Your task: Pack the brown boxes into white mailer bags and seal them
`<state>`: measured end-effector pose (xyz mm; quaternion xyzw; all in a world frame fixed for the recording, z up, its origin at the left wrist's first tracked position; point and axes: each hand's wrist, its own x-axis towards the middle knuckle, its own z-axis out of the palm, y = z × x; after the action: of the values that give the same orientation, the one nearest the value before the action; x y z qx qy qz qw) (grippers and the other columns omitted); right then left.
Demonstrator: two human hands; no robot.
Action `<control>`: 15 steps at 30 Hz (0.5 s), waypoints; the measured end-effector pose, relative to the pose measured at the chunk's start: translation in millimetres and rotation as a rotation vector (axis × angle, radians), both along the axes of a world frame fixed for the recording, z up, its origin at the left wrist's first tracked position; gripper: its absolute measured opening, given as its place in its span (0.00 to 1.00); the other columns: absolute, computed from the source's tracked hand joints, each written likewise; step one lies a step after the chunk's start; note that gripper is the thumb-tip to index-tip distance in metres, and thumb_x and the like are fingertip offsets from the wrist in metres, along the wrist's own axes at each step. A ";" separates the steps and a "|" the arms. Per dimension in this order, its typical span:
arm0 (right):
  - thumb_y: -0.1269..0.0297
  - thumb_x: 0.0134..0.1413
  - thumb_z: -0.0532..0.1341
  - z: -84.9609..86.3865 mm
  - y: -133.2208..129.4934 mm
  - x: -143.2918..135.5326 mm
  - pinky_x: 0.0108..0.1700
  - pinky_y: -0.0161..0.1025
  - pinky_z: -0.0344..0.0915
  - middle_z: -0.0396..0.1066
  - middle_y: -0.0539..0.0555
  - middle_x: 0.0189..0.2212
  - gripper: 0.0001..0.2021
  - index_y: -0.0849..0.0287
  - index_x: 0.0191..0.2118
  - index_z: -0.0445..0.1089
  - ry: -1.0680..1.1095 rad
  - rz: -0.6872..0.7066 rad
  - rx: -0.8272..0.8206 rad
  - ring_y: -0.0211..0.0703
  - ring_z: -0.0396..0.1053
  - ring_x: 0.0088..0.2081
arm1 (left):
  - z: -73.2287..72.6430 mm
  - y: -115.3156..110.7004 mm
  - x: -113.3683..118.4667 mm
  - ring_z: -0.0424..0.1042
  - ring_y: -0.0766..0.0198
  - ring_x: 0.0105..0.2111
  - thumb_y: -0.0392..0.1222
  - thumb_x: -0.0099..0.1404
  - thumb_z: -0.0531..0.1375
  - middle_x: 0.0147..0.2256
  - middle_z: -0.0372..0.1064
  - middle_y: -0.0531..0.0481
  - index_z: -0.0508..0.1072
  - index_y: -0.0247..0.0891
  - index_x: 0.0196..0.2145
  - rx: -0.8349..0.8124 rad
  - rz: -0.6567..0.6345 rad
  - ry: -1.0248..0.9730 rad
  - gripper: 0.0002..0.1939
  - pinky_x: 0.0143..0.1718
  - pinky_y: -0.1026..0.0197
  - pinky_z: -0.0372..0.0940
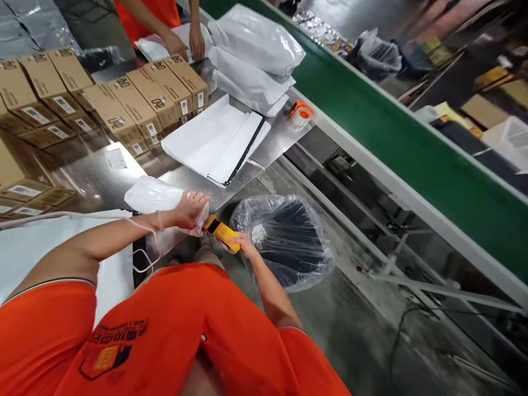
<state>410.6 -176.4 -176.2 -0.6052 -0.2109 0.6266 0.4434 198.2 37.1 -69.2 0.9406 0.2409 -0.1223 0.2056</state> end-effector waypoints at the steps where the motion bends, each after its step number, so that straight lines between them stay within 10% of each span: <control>1: 0.46 0.25 0.78 15.5 2.4 7.9 0.22 0.34 0.63 0.74 0.50 0.18 0.22 0.59 0.23 0.78 0.014 -0.003 -0.004 0.38 0.65 0.19 | 7.1 15.4 -11.1 0.70 0.29 0.62 0.50 0.47 0.77 0.63 0.70 0.26 0.68 0.30 0.71 -0.045 0.029 -0.102 0.56 0.69 0.31 0.60; 8: 0.48 0.38 0.78 150.4 76.2 14.9 0.22 0.35 0.67 0.76 0.52 0.20 0.22 0.63 0.32 0.82 -0.020 0.220 0.106 0.41 0.69 0.18 | 10.8 93.2 -134.0 0.68 0.34 0.70 0.70 0.43 0.80 0.72 0.64 0.30 0.55 0.40 0.80 -0.483 0.262 -0.696 0.76 0.72 0.42 0.65; 12: 0.51 0.50 0.73 185.3 132.3 -29.4 0.23 0.35 0.65 0.75 0.54 0.19 0.18 0.64 0.30 0.79 -0.036 0.336 0.103 0.40 0.68 0.19 | 11.3 94.7 -186.7 0.52 0.29 0.80 0.80 0.48 0.75 0.81 0.48 0.24 0.44 0.34 0.85 -0.362 0.452 -0.608 0.83 0.80 0.37 0.51; 15: 0.56 0.52 0.73 193.9 160.7 -57.4 0.22 0.35 0.63 0.76 0.53 0.20 0.14 0.65 0.31 0.80 -0.056 0.346 0.076 0.39 0.66 0.19 | 28.5 96.8 -190.2 0.32 0.28 0.84 0.79 0.50 0.76 0.84 0.30 0.26 0.31 0.35 0.86 -0.132 0.344 -0.517 0.88 0.82 0.32 0.35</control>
<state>353.2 -15.7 17.7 -0.5598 -0.3477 0.6680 0.3458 8.0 133.9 -40.7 0.8706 0.3276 0.1422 0.3384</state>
